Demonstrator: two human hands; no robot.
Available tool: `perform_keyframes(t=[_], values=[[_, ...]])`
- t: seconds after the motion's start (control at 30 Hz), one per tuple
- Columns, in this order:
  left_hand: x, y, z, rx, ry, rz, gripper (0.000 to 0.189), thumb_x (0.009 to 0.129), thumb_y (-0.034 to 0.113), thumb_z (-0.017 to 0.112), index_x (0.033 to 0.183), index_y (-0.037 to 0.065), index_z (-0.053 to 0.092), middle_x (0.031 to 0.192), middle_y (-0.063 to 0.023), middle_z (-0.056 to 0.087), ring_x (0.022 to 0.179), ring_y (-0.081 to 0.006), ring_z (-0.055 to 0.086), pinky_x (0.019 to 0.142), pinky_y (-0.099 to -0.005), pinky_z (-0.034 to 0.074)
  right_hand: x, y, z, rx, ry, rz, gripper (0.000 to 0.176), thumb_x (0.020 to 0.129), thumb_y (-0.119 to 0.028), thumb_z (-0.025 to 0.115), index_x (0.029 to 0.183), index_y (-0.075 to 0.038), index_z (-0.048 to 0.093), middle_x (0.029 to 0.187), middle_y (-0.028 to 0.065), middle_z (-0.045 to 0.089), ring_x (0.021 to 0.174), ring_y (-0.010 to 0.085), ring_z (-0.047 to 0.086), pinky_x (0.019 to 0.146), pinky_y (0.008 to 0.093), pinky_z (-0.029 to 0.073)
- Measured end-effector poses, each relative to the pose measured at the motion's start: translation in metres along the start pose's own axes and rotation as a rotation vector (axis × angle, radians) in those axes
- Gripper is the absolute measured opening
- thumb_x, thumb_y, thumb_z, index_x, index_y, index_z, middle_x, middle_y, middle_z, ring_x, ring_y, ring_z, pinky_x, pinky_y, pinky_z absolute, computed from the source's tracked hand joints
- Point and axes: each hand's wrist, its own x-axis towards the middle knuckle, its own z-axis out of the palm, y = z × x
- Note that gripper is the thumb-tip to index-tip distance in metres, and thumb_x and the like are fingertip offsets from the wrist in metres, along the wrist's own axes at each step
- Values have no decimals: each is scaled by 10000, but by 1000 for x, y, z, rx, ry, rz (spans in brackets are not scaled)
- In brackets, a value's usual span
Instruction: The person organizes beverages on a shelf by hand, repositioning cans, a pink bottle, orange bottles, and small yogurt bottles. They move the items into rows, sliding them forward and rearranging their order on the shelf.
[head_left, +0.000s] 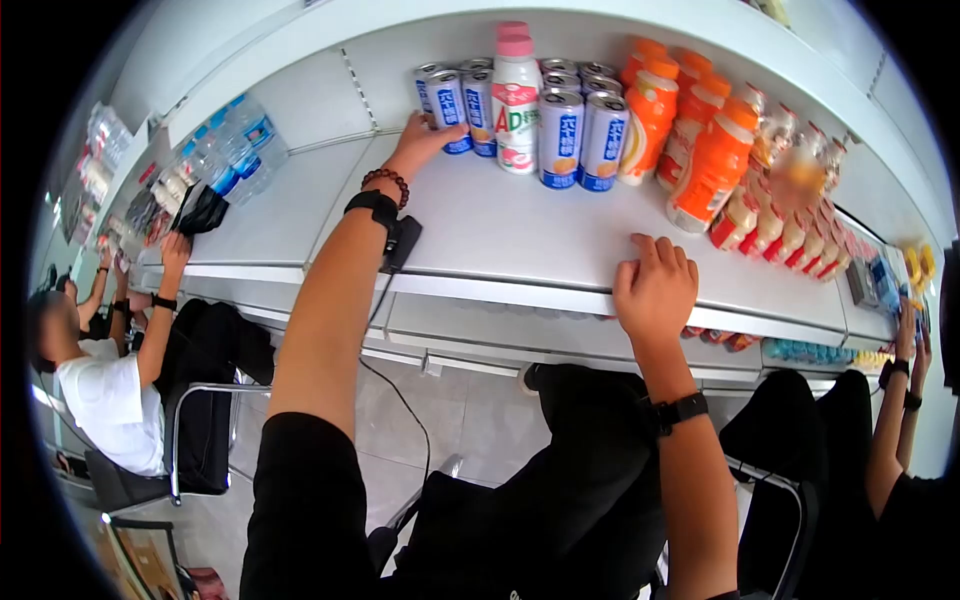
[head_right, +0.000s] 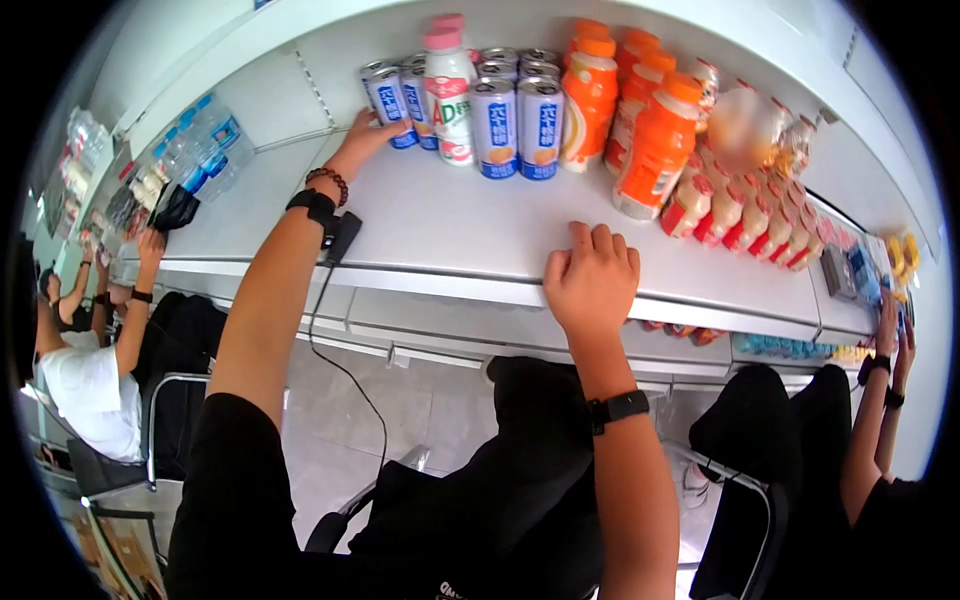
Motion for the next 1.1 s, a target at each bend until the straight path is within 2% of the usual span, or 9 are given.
perform_keyframes(t=[0.1, 0.13, 0.27, 0.37, 0.63, 0.73, 0.87, 0.97, 1.1], values=[[8, -25, 3, -97, -17, 65, 921, 690, 295, 912, 1371, -56, 399, 1242, -198, 625, 1194, -253, 596, 1031, -346, 454, 1, 1, -1, -2, -6, -4, 238, 750, -132, 581, 945, -55, 695, 804, 78, 601, 767, 263, 575, 711, 394, 424], [12, -30, 5, -90, -35, 109, 961, 692, 294, 906, 1407, -63, 372, 1306, -195, 597, 1219, -264, 585, 1038, -350, 453, 1, 0, -1, -3, -5, -5, 240, 753, -131, 579, 949, -56, 696, 804, 77, 601, 768, 263, 575, 713, 394, 424], [21, -43, 5, -71, -59, 74, 1028, 693, 298, 897, 1469, -63, 328, 1360, -204, 566, 1247, -274, 568, 1060, -353, 441, 0, -1, -2, -12, -29, 0, 251, 760, -127, 575, 964, -57, 701, 808, 75, 601, 778, 263, 576, 718, 392, 426], [7, -21, 2, -34, -83, 25, 1000, 695, 275, 889, 1461, -60, 343, 1347, -193, 579, 1226, -267, 582, 1048, -352, 453, 0, 0, -2, -14, -41, -10, 258, 765, -124, 569, 976, -57, 701, 818, 79, 600, 786, 264, 577, 723, 393, 425], [1, -21, -8, -111, -201, 67, 779, 761, 210, 822, 1418, -3, 460, 1231, -141, 659, 1133, -233, 630, 1012, -352, 471, 0, 0, -3, -43, -63, -35, 288, 769, -101, 553, 1019, -55, 691, 826, 87, 593, 784, 282, 570, 729, 405, 420], [-3, -22, -16, -112, -263, 87, 633, 838, 241, 775, 1368, 21, 508, 1237, -107, 651, 1144, -197, 605, 1020, -315, 445, -2, 1, -3, -48, -63, -49, 290, 768, -96, 550, 1019, -55, 688, 825, 91, 587, 778, 285, 563, 730, 406, 420], [-2, -29, -19, -248, -286, 103, 770, 777, 193, 821, 1433, 4, 465, 1224, -134, 666, 1109, -220, 629, 990, -338, 473, 2, -3, -4, -40, -74, -34, 291, 763, -90, 546, 1015, -52, 686, 822, 93, 577, 773, 287, 553, 730, 407, 419], [-6, -25, -19, -192, -240, 98, 769, 780, 187, 819, 1434, -1, 462, 1236, -137, 664, 1117, -218, 628, 997, -343, 473, 2, -5, -7, -37, -91, -19, 301, 754, -80, 541, 1016, -48, 683, 818, 95, 569, 771, 288, 546, 728, 406, 416], [2, -28, -27, -224, -389, 100, 644, 863, 160, 755, 1420, 19, 466, 1282, -107, 632, 1167, -199, 594, 1026, -340, 454, 3, -7, -9, -55, -116, -14, 327, 744, -70, 527, 1031, -52, 684, 813, 100, 561, 771, 293, 545, 731, 410, 417]])
